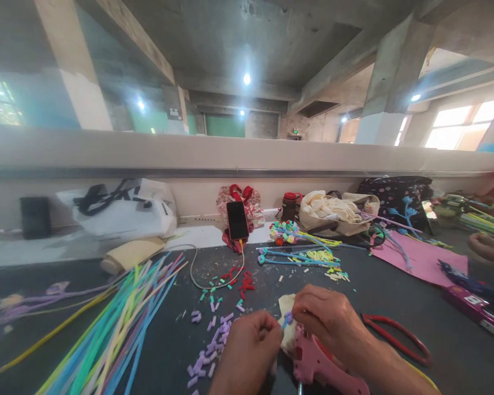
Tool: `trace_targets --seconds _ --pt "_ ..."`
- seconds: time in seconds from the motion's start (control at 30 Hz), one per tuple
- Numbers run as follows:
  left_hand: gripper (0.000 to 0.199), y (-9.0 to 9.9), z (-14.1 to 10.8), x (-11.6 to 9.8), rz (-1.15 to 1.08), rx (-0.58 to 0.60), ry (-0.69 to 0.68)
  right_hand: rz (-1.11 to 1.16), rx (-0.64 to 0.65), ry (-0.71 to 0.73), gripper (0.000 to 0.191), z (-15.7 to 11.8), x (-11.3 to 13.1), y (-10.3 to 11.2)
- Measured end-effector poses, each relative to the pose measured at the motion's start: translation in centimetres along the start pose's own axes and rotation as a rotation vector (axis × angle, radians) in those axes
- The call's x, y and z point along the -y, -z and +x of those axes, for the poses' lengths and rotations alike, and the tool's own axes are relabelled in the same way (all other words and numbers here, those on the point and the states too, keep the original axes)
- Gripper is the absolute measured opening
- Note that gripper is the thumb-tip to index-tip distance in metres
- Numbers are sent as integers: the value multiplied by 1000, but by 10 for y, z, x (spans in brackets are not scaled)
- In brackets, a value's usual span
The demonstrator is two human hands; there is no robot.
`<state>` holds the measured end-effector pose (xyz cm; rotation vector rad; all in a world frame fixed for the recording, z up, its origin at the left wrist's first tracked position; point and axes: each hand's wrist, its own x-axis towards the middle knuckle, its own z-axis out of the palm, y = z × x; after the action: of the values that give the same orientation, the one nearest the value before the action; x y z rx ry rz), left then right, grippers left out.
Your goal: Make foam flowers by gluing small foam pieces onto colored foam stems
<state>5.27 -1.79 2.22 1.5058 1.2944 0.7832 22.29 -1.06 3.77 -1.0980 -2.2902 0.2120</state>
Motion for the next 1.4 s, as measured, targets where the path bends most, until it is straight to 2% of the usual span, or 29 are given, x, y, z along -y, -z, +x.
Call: trace_targets --seconds 0.37,0.67,0.87,1.07,1.4 --pt "16 -3 1 3 -13 -18 -20 -251 51 101 22 1 -5 -3" --pt "16 0 1 0 -35 -5 -23 -213 26 103 21 3 -4 -2" --pt "17 0 -4 -6 -44 -60 -56 -121 21 69 23 4 -4 0" --pt "17 0 -2 -5 -65 -44 -46 -8 -3 5 23 5 -3 2" --pt "19 1 3 -1 -101 -39 -22 63 -2 14 23 5 -2 5"
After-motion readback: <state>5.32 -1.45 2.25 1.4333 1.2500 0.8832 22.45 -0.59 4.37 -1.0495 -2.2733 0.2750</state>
